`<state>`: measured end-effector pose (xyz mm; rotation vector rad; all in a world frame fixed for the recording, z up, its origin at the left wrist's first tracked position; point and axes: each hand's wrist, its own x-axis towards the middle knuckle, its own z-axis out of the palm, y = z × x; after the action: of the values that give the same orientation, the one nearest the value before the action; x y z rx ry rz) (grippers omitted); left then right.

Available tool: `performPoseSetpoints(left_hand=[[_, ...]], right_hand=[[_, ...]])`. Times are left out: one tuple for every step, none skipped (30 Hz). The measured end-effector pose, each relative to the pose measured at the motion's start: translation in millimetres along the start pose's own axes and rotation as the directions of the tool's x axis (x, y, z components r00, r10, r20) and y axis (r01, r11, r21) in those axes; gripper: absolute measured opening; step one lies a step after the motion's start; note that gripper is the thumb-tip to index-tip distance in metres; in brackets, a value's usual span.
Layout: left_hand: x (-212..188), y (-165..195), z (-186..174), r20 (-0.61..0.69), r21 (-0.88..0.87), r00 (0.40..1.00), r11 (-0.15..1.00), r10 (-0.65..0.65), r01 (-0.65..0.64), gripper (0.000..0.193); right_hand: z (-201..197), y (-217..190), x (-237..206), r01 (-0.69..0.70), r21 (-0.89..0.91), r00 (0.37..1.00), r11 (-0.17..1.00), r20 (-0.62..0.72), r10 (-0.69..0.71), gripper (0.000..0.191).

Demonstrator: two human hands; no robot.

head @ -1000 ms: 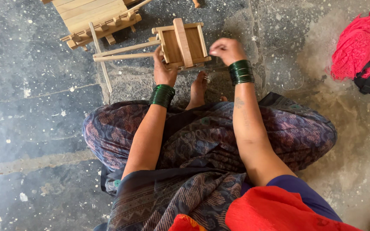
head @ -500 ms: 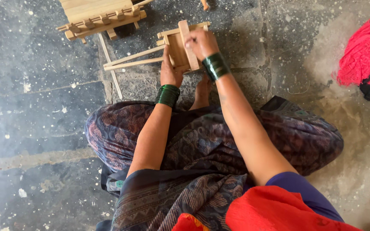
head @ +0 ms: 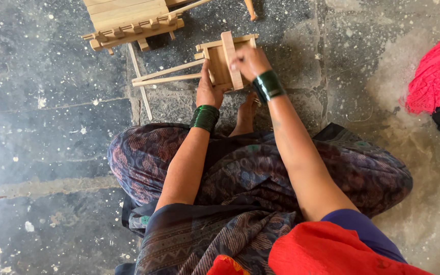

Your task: The person sits cross-legged on the floor assembling small wooden toy carts. They fit slatted side panels into a small wooden cart body, press the parts together, turn the assembly over to seat the pieces, and work on a second cart frame, fitting rungs and aligning the wooden components by hand.

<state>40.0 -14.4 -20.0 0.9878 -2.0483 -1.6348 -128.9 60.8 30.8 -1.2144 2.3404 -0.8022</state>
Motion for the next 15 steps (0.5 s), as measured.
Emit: performPoseSetpoints(left_hand=[[1, 0, 0, -0.006, -0.005, 1.0, 1.0, 0.023, -0.023, 0.103], [1, 0, 1, 0.0, 0.045, 1.0, 0.999, 0.01, -0.01, 0.104], [1, 0, 1, 0.004, 0.096, 1.0, 0.995, -0.002, 0.002, 0.105], [2, 0, 0, 0.005, 0.149, 1.0, 0.989, -0.016, 0.015, 0.106], [2, -1, -1, 0.005, 0.145, 1.0, 0.989, -0.021, 0.02, 0.105], [3, -1, -2, 0.006, 0.14, 1.0, 0.99, -0.025, 0.024, 0.104], [3, -2, -3, 0.01, 0.137, 0.999, 0.99, -0.03, 0.028, 0.103], [4, -2, -2, 0.009, 0.131, 0.999, 0.991, -0.038, 0.036, 0.104], [5, -3, -2, 0.005, 0.125, 0.999, 0.991, -0.044, 0.043, 0.104], [6, -3, -3, 0.001, 0.121, 0.999, 0.991, -0.051, 0.051, 0.104], [6, -4, -3, 0.002, 0.118, 0.998, 0.991, -0.061, 0.061, 0.104], [6, -5, -3, 0.003, 0.115, 0.997, 0.991, -0.071, 0.07, 0.104], [6, -5, -3, 0.002, 0.112, 0.997, 0.991, -0.079, 0.078, 0.104], [7, -6, -3, -0.006, 0.147, 0.999, 0.988, -0.044, 0.044, 0.105], [6, -7, -3, -0.012, 0.182, 1.0, 0.983, -0.01, 0.012, 0.107]], right_hand=[[-3, 1, -13, -0.022, -0.019, 0.997, 1.0, 0.076, 0.024, 0.008], [-7, 2, -21, -0.042, -0.039, 0.987, 0.998, 0.151, 0.048, 0.007], [-9, 2, -25, -0.031, -0.023, 0.986, 0.999, 0.16, 0.035, 0.006], [-10, 2, -26, -0.019, -0.004, 0.985, 1.0, 0.171, 0.019, 0.007], [-12, 2, -23, -0.005, 0.017, 0.983, 1.0, 0.184, 0.002, 0.009], [-9, 1, -15, -0.006, -0.011, 0.993, 1.0, 0.121, 0.008, 0.007], [-1, -3, -4, -0.013, -0.038, 0.998, 0.999, 0.058, 0.015, 0.006], [4, -4, 7, -0.023, -0.066, 1.0, 0.998, -0.008, 0.023, 0.008], [6, -6, 21, 0.005, -0.079, 0.997, 0.997, -0.072, -0.011, 0.009], [8, -8, 35, 0.034, -0.091, 0.99, 0.995, -0.136, -0.046, 0.011], [11, -12, 44, 0.059, -0.103, 0.977, 0.993, -0.199, -0.078, 0.013], [13, -15, 50, 0.066, -0.124, 0.965, 0.99, -0.245, -0.095, 0.013], [15, -20, 57, 0.073, -0.145, 0.95, 0.987, -0.292, -0.113, 0.013], [15, -25, 63, 0.08, -0.169, 0.932, 0.982, -0.338, -0.134, 0.014], [18, -29, 66, 0.065, -0.199, 0.933, 0.978, -0.335, -0.13, 0.015]])
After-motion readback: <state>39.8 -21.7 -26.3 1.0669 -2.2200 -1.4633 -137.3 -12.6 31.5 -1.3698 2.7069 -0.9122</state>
